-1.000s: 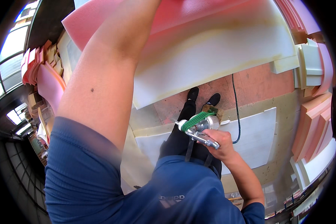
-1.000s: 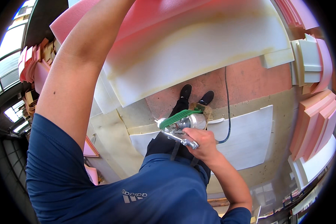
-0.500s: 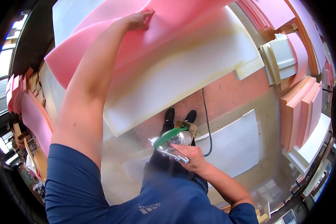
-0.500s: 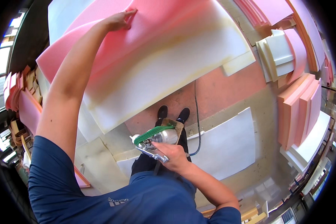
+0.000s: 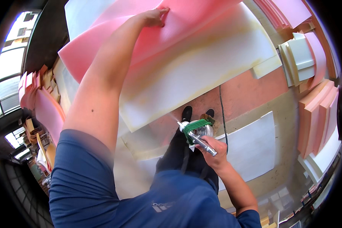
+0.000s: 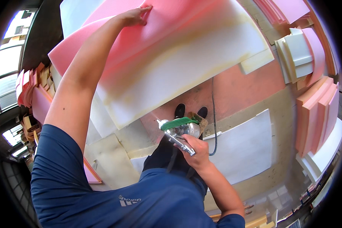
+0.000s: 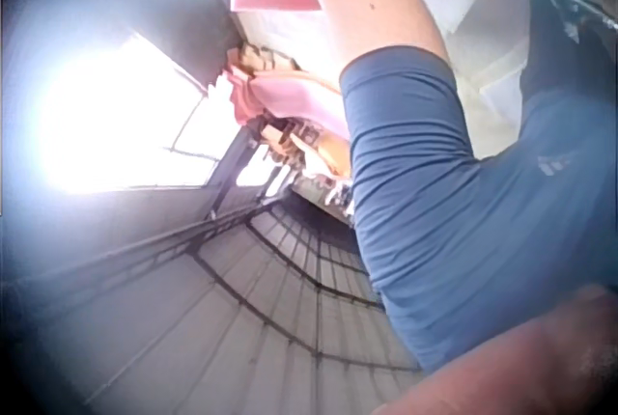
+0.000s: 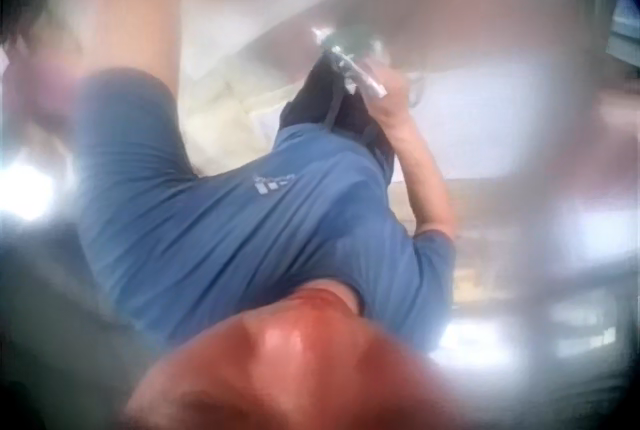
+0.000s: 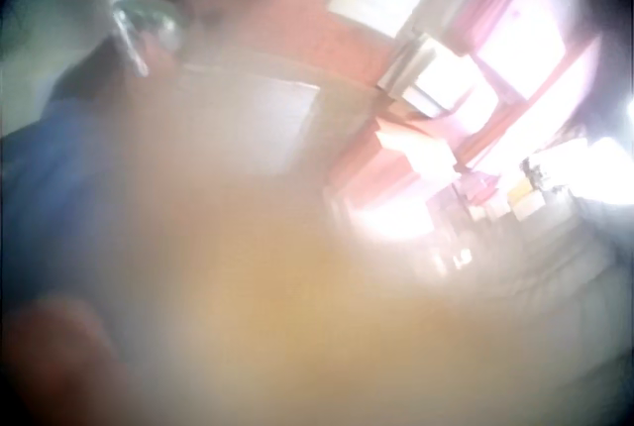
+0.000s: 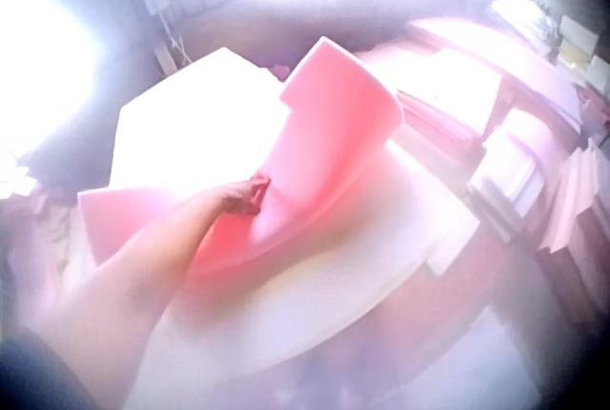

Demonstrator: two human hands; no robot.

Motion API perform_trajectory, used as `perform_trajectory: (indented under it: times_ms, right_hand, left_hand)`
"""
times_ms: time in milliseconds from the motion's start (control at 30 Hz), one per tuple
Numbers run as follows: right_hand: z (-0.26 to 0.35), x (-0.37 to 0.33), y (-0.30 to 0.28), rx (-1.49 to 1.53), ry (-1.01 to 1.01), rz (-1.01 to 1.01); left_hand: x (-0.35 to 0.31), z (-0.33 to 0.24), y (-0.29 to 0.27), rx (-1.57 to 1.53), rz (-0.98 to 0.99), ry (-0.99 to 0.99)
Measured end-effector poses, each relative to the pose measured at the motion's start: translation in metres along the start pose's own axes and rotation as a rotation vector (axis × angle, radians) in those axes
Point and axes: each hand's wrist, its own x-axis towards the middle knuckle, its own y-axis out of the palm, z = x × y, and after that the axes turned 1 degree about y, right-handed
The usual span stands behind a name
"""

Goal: The person uses a pneumatic glue gun to apply adhesive to the edges of a white foam board. They then place a pink foam sheet onto the glued area and press it down to secure the bond. The person repeats this process for multiple foam pieces in a workshop setting.

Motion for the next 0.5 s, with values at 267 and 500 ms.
perform_trajectory:
  times_ms: [267, 500]
  right_hand:
    - [-0.024, 0.000, -0.036, 0.053, 0.112, -0.302]
    - [-0.047, 0.007, -0.113, -0.064, 0.231, -0.577]
  left_hand:
    - [-0.011, 0.003, -0.009, -0.081, 0.025, -0.058]
    - [-0.012, -0.007, -0.012, -0.350, 0.032, -0.061]
